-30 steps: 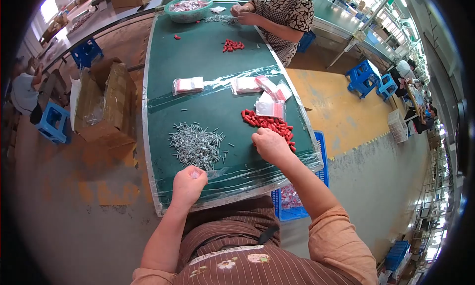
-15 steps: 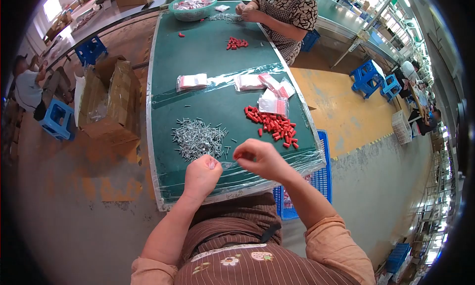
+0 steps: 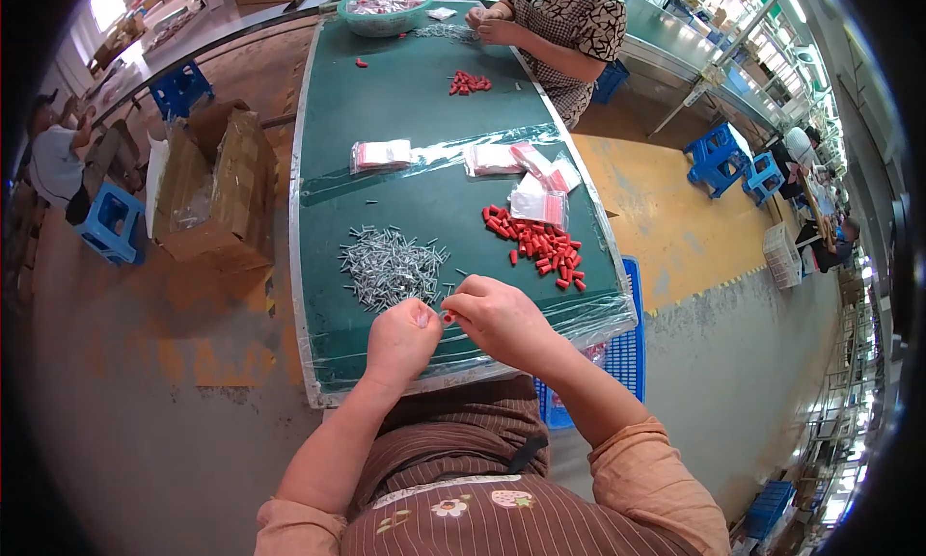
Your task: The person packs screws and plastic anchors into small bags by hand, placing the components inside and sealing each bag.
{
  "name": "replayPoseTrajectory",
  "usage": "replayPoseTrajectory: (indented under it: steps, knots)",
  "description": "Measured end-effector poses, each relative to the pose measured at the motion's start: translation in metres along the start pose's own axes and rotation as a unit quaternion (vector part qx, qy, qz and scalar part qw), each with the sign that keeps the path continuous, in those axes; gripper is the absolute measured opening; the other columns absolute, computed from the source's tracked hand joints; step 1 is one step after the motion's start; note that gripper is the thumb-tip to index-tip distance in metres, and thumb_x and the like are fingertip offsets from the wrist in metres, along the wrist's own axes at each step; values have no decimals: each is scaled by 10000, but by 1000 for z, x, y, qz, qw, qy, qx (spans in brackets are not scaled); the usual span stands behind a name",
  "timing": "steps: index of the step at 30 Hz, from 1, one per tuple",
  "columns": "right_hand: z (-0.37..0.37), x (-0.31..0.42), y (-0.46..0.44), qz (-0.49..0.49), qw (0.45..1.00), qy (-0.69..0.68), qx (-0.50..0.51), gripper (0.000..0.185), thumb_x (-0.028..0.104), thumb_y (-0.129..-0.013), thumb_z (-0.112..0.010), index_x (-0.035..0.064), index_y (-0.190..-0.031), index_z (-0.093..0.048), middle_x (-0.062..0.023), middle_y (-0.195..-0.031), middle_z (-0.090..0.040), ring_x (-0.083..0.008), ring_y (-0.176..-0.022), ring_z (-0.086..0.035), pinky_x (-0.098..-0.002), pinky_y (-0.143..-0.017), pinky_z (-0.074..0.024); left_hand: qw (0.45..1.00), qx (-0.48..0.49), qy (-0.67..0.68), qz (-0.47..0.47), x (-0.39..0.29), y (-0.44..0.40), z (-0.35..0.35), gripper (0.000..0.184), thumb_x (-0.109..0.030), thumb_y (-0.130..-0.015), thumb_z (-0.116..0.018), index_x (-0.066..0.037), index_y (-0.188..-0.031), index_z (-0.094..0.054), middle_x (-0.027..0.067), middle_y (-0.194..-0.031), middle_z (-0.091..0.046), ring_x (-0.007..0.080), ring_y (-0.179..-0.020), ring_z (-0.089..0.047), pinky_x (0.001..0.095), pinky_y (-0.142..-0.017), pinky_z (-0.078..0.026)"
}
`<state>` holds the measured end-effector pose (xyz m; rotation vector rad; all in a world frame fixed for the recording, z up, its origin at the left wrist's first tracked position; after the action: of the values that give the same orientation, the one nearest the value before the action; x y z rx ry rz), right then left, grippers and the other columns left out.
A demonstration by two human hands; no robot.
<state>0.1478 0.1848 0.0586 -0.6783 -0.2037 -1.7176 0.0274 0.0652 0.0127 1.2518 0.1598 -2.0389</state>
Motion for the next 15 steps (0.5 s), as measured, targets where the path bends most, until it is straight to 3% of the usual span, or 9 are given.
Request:
replayPoseTrajectory:
  steps: [9,15]
  knots:
    - [13,11,-4,52,985,150,62,81,55,-743,-630,68,-822,-617,-81,-819,-595,-266,-817,-622,-377,-735,-510,999,-8,-24,-20,-7,1,2,174,-207,-832,-654,-34,-837,-673,179,-756,-666,349,-716,-655,424,-665,-511]
    - [8,10,-4,53,982,164,74,66,62,-743,-625,76,-807,-618,-72,-841,-591,-254,-854,-614,-358,-755,-502,999,-7,-32,-30,-7,1,0,166,-201,-835,-659,-36,-831,-671,179,-758,-668,361,-721,-651,433,-665,-510]
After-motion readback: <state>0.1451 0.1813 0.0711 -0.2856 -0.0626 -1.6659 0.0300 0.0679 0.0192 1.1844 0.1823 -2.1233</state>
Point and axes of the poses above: each hand's wrist, its own y-axis away from the middle knuckle, its own z-axis out of the back of the hand, x = y × z, the point moved 1 cm from there along -y, towards the middle knuckle
